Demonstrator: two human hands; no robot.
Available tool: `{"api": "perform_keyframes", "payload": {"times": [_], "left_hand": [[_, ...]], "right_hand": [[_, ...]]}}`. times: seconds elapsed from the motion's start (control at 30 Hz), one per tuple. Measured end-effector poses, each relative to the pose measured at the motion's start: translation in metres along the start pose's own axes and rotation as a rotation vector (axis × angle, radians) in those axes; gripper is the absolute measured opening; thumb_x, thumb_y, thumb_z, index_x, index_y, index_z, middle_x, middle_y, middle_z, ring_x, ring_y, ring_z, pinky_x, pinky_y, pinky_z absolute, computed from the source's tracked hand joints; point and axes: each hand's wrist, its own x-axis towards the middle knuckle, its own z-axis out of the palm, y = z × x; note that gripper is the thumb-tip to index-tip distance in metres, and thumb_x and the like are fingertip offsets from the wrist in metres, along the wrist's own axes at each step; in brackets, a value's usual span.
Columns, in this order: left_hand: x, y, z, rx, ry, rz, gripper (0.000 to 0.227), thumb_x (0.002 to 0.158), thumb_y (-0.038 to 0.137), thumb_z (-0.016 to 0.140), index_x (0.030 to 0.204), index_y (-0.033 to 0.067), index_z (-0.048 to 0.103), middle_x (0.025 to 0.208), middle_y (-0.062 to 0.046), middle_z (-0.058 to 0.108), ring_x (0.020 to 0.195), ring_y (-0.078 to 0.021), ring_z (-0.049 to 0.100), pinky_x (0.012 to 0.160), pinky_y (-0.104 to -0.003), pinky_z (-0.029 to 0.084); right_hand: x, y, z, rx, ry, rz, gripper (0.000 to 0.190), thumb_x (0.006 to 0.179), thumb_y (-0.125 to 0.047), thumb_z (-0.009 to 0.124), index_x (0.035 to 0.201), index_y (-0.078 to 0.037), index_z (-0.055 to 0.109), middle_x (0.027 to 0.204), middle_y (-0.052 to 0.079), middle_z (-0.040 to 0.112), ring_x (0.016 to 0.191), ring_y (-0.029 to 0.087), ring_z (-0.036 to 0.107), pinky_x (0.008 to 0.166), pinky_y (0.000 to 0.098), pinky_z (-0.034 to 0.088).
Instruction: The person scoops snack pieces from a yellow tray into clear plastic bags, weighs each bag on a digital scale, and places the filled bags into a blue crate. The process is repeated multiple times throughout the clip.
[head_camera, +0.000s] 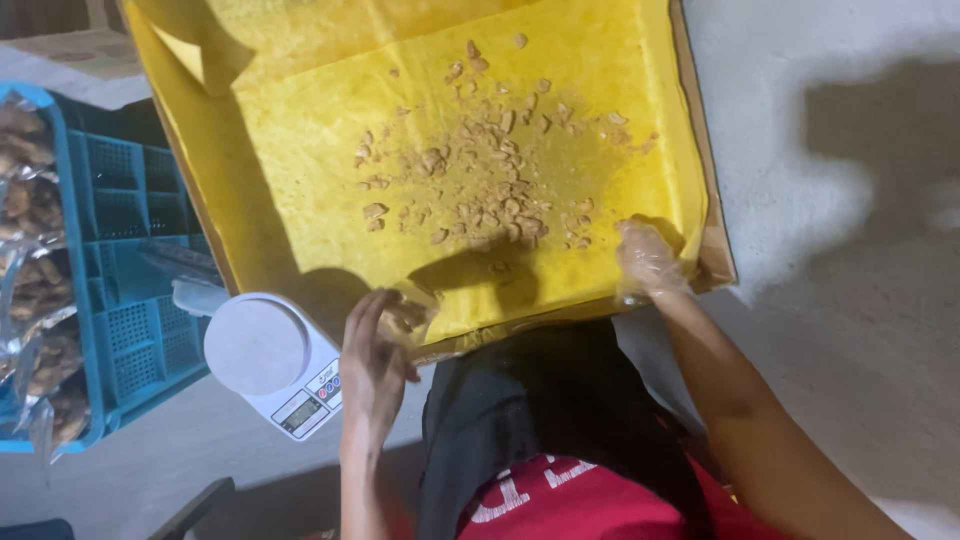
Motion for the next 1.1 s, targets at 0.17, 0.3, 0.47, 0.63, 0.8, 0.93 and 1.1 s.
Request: {"api": "perform_keyframes", "payload": {"times": [0.17, 0.3, 0.47, 0.63, 0.8, 0.93, 1.1], "left_hand": [[0.004, -0.026, 0.004, 0.029, 0.075, 0.366, 0.071, 0.081, -0.020, 0.054, 0.149, -0.0002, 0.052, 0.155, -0.018, 0.044, 0.128, -0.0368, 0.060, 0.095, -0.036, 0.062], [0.000, -0.025, 0.006, -0.078, 0.014, -0.026, 0.068, 0.084, -0.017, 0.051, 0.148, 0.0059, 0.048, 0.160, -0.010, 0.042, 0.081, -0.0386, 0.071, 0.059, -0.030, 0.064], [0.000, -0.009, 0.015, -0.091, 0.004, 0.094, 0.065, 0.082, -0.016, 0.053, 0.144, 0.0038, 0.049, 0.153, -0.014, 0.042, 0.099, -0.0210, 0.070, 0.056, -0.026, 0.065], [0.008, -0.010, 0.009, -0.148, -0.016, -0.049, 0.066, 0.082, -0.016, 0.050, 0.145, 0.0038, 0.045, 0.155, -0.011, 0.040, 0.073, -0.0236, 0.070, 0.054, -0.025, 0.063], [0.016, -0.003, 0.005, -0.205, -0.035, 0.029, 0.066, 0.082, -0.016, 0.052, 0.146, 0.0015, 0.044, 0.154, -0.014, 0.039, 0.086, -0.0149, 0.071, 0.054, -0.026, 0.065], [0.008, 0.026, -0.003, -0.123, -0.034, 0.053, 0.070, 0.080, -0.017, 0.051, 0.147, 0.0015, 0.042, 0.156, -0.013, 0.037, 0.069, -0.0186, 0.069, 0.053, -0.026, 0.062], [0.037, 0.033, -0.001, -0.135, 0.009, 0.112, 0.067, 0.081, -0.016, 0.051, 0.145, 0.0019, 0.048, 0.152, -0.014, 0.044, 0.068, -0.0158, 0.069, 0.051, -0.028, 0.062]], "right_hand": [[0.067, -0.042, -0.011, 0.527, -0.135, 0.080, 0.014, 0.103, -0.016, 0.063, 0.110, -0.008, 0.072, 0.091, 0.013, 0.070, 0.087, 0.030, 0.069, 0.077, 0.0415, 0.057], [0.125, -0.111, -0.008, 0.863, 0.135, -0.547, 0.022, 0.104, -0.013, 0.067, 0.122, -0.002, 0.063, 0.111, 0.014, 0.066, 0.103, 0.027, 0.064, 0.092, 0.0406, 0.051], [0.153, -0.177, -0.033, 0.024, 0.131, -0.524, 0.027, 0.096, -0.007, 0.063, 0.122, -0.009, 0.066, 0.122, 0.014, 0.068, 0.112, 0.031, 0.065, 0.094, 0.0424, 0.055], [0.152, -0.221, -0.077, 0.507, -0.336, 0.374, 0.030, 0.107, -0.023, 0.054, 0.131, -0.006, 0.050, 0.121, 0.024, 0.060, 0.110, 0.035, 0.063, 0.092, 0.0478, 0.053], [0.150, -0.227, -0.089, 0.927, -0.327, 0.250, 0.016, 0.101, -0.017, 0.053, 0.111, -0.010, 0.064, 0.125, 0.016, 0.058, 0.108, 0.023, 0.066, 0.090, 0.0361, 0.061], [0.144, -0.226, -0.110, 0.757, -0.329, -0.002, 0.017, 0.095, -0.014, 0.063, 0.112, -0.009, 0.067, 0.104, 0.009, 0.068, 0.087, 0.016, 0.066, 0.079, 0.0337, 0.060], [0.088, -0.262, -0.174, 1.377, -0.731, -0.159, 0.021, 0.098, -0.020, 0.072, 0.113, -0.005, 0.067, 0.097, 0.007, 0.069, 0.083, 0.014, 0.067, 0.078, 0.0292, 0.060]]}}
